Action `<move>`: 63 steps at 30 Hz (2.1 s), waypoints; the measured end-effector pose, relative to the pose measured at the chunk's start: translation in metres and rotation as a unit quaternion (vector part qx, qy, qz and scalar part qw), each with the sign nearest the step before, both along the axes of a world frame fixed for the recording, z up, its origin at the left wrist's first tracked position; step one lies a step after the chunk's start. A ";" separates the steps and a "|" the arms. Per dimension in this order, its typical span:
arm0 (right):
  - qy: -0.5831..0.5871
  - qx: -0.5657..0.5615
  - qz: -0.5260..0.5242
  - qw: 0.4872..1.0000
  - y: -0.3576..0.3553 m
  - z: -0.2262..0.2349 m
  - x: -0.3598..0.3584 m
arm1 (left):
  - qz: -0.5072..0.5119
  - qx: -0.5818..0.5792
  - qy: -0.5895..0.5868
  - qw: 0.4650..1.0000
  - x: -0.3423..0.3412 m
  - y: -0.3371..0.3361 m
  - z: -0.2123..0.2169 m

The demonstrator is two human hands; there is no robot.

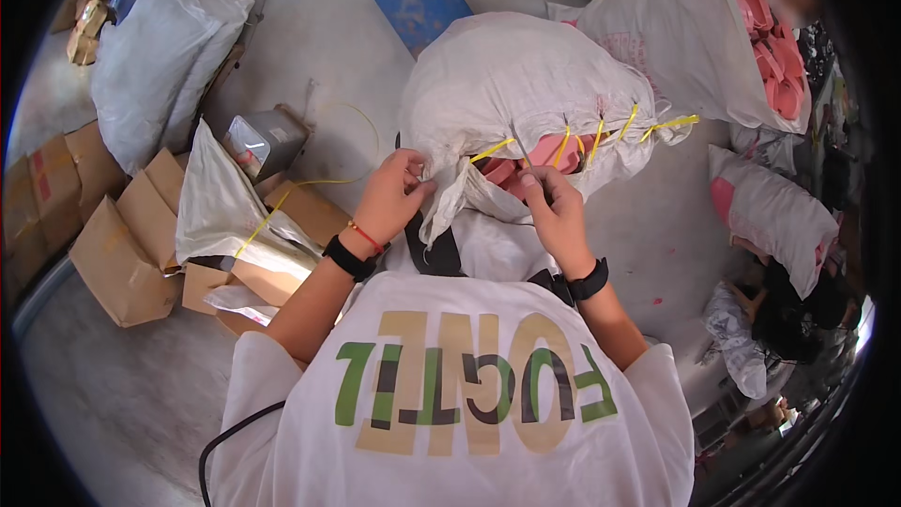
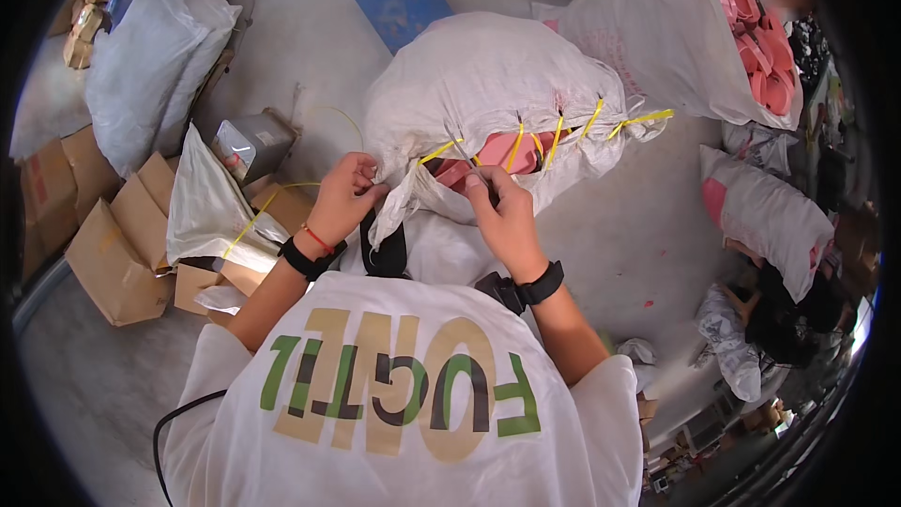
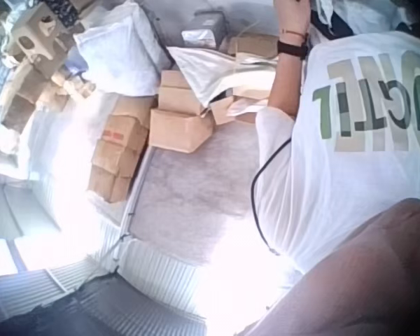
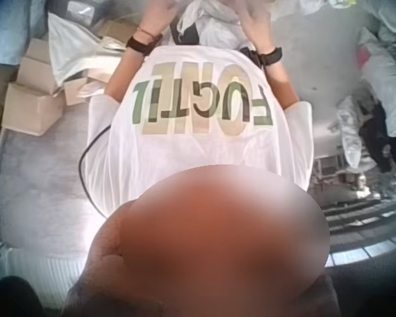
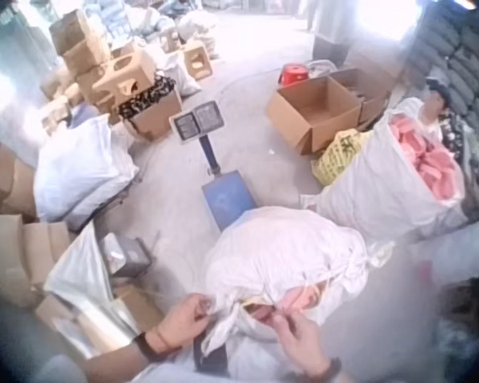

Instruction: The person ties a large white sack filled with pink plastic bowls using yellow plastic ties. After securing the sack, the person opens another sack and transfers pink plastic bowls into a cardboard box.

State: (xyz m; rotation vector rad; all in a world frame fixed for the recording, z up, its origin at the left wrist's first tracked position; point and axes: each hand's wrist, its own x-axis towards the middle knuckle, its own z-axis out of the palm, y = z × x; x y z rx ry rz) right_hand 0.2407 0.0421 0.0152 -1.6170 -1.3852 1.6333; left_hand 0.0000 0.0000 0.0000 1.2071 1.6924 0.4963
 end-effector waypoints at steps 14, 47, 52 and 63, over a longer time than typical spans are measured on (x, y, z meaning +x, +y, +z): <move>0.053 -0.049 -0.070 0.995 0.013 -0.041 -0.059 | -0.131 0.178 0.113 0.969 0.028 0.013 0.018; 0.069 0.104 -0.138 0.983 -0.008 0.016 -0.046 | -0.359 0.339 -0.013 0.869 0.056 0.065 0.023; 0.105 0.096 -0.127 0.982 -0.020 0.030 -0.047 | -0.348 0.313 -0.034 0.883 0.053 0.046 0.029; 0.109 0.069 -0.087 0.988 -0.016 0.017 -0.017 | -0.367 0.348 -0.046 0.861 0.055 0.077 0.001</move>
